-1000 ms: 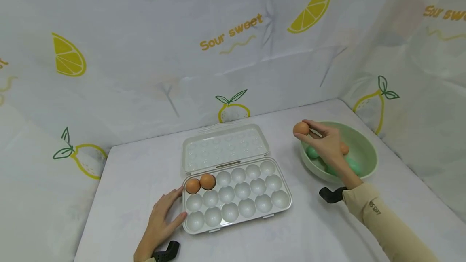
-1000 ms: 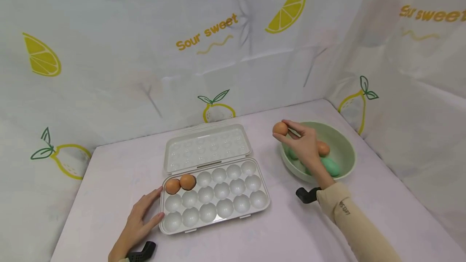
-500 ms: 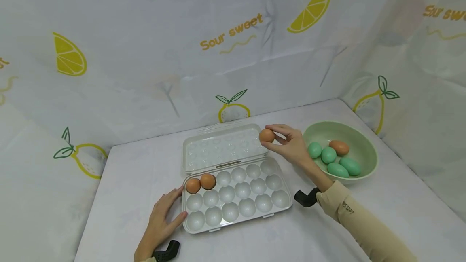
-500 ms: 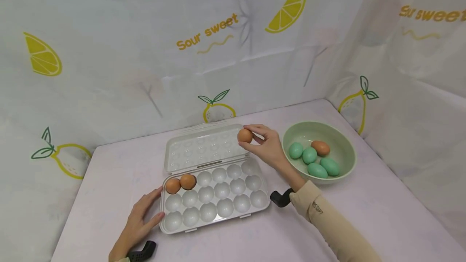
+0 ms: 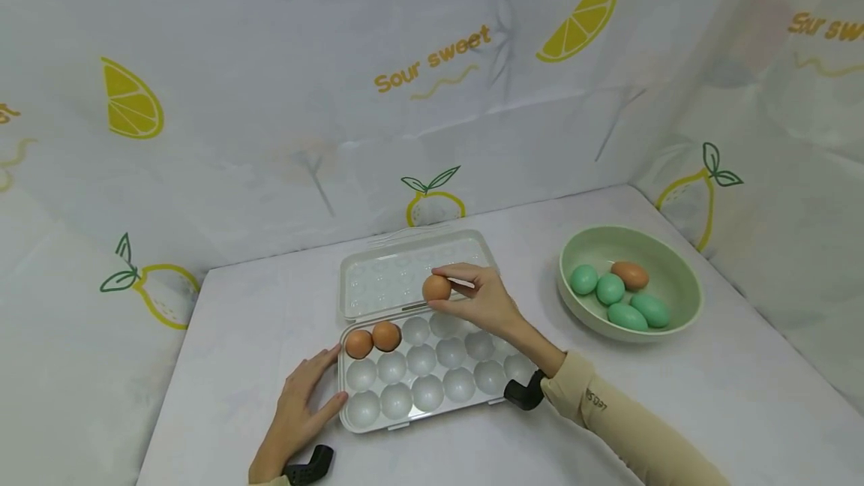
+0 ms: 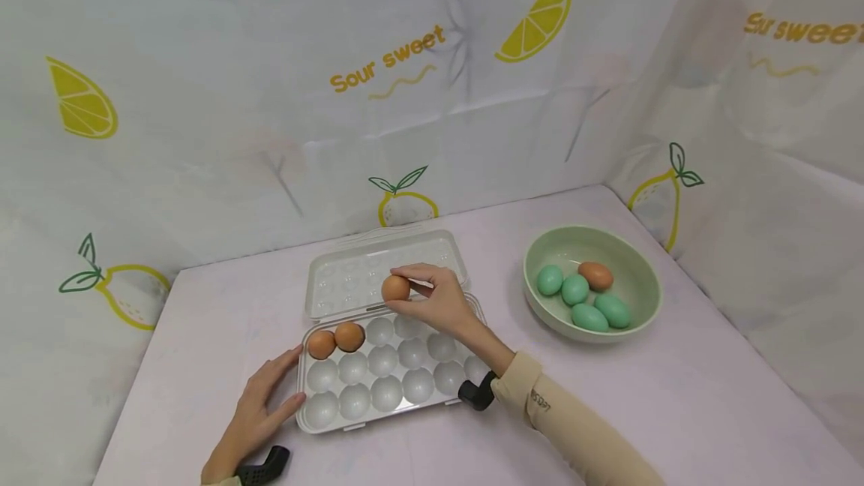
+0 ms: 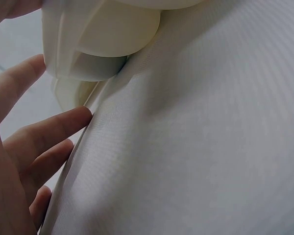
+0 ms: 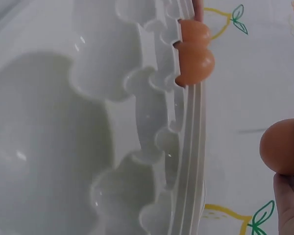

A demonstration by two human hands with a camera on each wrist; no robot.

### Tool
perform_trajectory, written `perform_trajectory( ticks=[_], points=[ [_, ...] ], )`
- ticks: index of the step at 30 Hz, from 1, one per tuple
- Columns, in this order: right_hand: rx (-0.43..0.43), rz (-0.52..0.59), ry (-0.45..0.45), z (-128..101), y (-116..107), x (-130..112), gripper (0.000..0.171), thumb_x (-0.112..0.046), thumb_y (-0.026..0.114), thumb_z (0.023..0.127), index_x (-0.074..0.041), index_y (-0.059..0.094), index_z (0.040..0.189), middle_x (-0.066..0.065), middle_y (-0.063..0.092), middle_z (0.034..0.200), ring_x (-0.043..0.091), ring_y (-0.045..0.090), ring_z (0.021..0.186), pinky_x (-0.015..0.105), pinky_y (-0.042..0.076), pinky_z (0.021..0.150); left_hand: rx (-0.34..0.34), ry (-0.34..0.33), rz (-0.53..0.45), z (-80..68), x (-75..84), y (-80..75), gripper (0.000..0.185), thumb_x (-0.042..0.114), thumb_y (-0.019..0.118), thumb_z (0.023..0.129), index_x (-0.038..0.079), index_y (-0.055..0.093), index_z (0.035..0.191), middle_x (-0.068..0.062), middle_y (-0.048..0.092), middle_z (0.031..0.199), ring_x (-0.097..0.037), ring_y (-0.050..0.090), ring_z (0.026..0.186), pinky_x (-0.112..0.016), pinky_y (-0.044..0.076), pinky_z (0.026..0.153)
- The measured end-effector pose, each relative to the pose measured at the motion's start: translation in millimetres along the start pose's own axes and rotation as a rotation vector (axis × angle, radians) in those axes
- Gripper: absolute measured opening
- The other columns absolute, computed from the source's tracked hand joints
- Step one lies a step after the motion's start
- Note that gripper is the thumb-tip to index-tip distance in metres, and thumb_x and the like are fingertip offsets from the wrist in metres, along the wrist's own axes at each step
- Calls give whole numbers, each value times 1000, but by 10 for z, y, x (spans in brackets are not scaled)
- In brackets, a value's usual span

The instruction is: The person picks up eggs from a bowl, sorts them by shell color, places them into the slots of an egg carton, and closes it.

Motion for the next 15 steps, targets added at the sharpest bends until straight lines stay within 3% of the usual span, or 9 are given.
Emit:
perform_trajectory(
  ticks=[5,15],
  points=[
    [-45,15,40,-46,231,120,48,7,82,77,10,69,123,33,64,130,33,67,119,24,58,99,-3,-6,1,-8,-4,-2,72,22,81,79,23,56,147,-9,66,141,-35,54,129,-60,35,107],
    [-65,-23,96,-114,432,375,47,6,83,77,13,68,121,30,69,124,41,68,119,27,57,101,-7,-3,5,2,-6,-1,72,21,80,79,21,57,146,-11,66,141,-39,55,128,-63,36,106]
  ],
)
Point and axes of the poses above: each hand's wrist, its own z-axis towards the middle knuckle, its own y-axis out of the palm, x = y × z, the point moved 9 cm from there along z, towards the middle knuckle
